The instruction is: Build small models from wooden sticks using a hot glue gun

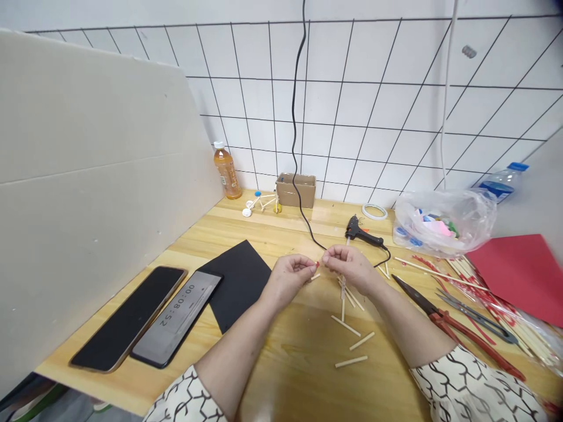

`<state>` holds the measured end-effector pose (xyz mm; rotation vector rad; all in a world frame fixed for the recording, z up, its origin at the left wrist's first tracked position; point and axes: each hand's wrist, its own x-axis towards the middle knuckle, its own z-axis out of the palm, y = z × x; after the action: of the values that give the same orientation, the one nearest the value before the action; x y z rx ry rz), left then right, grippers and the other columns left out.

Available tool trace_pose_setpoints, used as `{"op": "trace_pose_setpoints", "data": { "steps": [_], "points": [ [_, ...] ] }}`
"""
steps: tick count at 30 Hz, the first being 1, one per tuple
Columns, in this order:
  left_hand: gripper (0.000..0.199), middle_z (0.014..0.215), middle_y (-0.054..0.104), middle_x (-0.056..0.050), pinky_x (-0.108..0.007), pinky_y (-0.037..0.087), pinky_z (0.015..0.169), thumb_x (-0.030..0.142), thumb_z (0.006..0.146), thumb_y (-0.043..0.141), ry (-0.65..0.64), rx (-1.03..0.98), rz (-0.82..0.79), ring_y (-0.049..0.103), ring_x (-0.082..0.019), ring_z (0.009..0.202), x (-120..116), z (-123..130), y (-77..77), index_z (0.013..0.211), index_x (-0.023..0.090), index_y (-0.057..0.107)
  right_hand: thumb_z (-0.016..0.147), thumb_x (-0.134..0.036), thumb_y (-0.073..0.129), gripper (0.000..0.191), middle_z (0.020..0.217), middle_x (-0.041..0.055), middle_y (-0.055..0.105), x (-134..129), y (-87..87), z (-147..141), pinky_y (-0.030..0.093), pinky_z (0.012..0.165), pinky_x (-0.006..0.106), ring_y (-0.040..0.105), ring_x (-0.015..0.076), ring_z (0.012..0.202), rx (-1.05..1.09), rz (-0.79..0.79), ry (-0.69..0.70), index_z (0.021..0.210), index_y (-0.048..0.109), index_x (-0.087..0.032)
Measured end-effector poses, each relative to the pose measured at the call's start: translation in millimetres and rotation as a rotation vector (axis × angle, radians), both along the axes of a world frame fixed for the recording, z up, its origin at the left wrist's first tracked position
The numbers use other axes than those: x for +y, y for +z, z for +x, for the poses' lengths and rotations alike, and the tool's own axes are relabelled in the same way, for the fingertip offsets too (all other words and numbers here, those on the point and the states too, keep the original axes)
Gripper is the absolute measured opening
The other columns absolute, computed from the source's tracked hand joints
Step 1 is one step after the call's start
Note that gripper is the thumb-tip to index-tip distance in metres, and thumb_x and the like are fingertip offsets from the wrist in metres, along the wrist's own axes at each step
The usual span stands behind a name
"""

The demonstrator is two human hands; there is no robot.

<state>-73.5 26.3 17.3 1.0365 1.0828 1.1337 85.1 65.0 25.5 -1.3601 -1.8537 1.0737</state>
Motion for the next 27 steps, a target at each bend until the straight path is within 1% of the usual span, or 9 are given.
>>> {"op": "trace_pose_setpoints", "data": {
  "steps": [2, 4, 7, 9, 12, 17, 23, 27],
  "points": [
    [0.026, 0.051, 0.054, 0.002, -0.019, 0.034, 0.048, 0.033, 0.056, 0.072, 0.004, -0.049, -0.01, 0.044, -0.005, 0.045, 0, -1, 1.1, 0.064, 0.011, 0.061, 0.07, -0.036, 0.049, 0.019, 0.062, 0.0002, 0.056, 10, -4.5, 9, 0.038, 0.055, 0.024, 0.05, 0.0125, 0.058, -0.106, 0.11, -0.106, 0.068, 0.053, -0.017],
    [0.027, 0.051, 0.054, 0.002, -0.019, 0.033, 0.048, 0.034, 0.056, 0.073, 0.008, -0.075, -0.018, 0.044, -0.005, 0.045, 1, -2, 2.6, 0.065, 0.011, 0.061, 0.069, -0.033, 0.049, 0.015, 0.06, 0.0006, 0.055, 18, -9.4, 18, 0.036, 0.054, 0.025, 0.049, 0.0136, 0.057, -0.173, 0.169, -0.184, 0.066, 0.051, -0.018],
    [0.028, 0.051, 0.055, 0.002, -0.019, 0.034, 0.048, 0.035, 0.056, 0.073, 0.034, -0.084, -0.028, 0.045, -0.006, 0.045, 1, -3, 4.4, 0.065, 0.012, 0.061, 0.07, -0.03, 0.048, 0.014, 0.057, 0.0007, 0.055, 23, -13.9, 27, 0.035, 0.051, 0.025, 0.049, 0.0141, 0.054, -0.255, 0.215, -0.218, 0.063, 0.05, -0.019],
    [0.027, 0.051, 0.055, 0.001, -0.02, 0.035, 0.049, 0.034, 0.055, 0.073, 0.056, -0.085, -0.034, 0.045, -0.006, 0.046, 2, -4, 4.7, 0.064, 0.011, 0.06, 0.071, -0.029, 0.048, 0.013, 0.058, 0.0011, 0.057, 21, -14.1, 26, 0.036, 0.051, 0.024, 0.05, 0.0139, 0.054, -0.293, 0.232, -0.184, 0.063, 0.051, -0.018],
    [0.027, 0.05, 0.056, 0.001, -0.02, 0.036, 0.05, 0.034, 0.054, 0.073, 0.093, -0.074, -0.036, 0.046, -0.007, 0.046, 4, -5, 3.6, 0.064, 0.011, 0.06, 0.072, -0.025, 0.049, 0.011, 0.06, 0.0015, 0.059, 15, -12.9, 15, 0.036, 0.053, 0.024, 0.051, 0.0138, 0.056, -0.351, 0.262, -0.1, 0.066, 0.055, -0.018],
    [0.027, 0.049, 0.056, 0.001, -0.019, 0.036, 0.05, 0.033, 0.055, 0.072, 0.137, -0.094, -0.047, 0.047, -0.007, 0.047, 6, -8, 2.5, 0.066, 0.011, 0.061, 0.071, -0.017, 0.051, 0.009, 0.07, 0.0027, 0.061, 12, -13.6, -1, 0.037, 0.061, 0.024, 0.052, 0.0142, 0.065, -0.45, 0.329, 0.023, 0.068, 0.058, -0.018],
    [0.027, 0.053, 0.057, 0.001, -0.019, 0.035, 0.048, 0.033, 0.055, 0.072, 0.156, -0.158, -0.051, 0.049, -0.007, 0.047, 7, -11, 4.0, 0.066, 0.012, 0.058, 0.076, -0.02, 0.05, 0.012, 0.075, 0.0045, 0.062, 12, -12.4, -5, 0.036, 0.062, 0.025, 0.052, 0.0152, 0.068, -0.574, 0.359, 0.068, 0.07, 0.06, -0.017],
    [0.028, 0.053, 0.057, 0.001, -0.018, 0.034, 0.047, 0.033, 0.054, 0.073, 0.146, -0.196, -0.061, 0.048, -0.006, 0.046, 8, -11, 4.2, 0.065, 0.012, 0.058, 0.077, -0.019, 0.048, 0.013, 0.077, 0.0044, 0.062, 12, -11.0, -10, 0.035, 0.062, 0.024, 0.053, 0.0148, 0.071, -0.647, 0.375, 0.098, 0.071, 0.06, -0.018]
  ]
}}
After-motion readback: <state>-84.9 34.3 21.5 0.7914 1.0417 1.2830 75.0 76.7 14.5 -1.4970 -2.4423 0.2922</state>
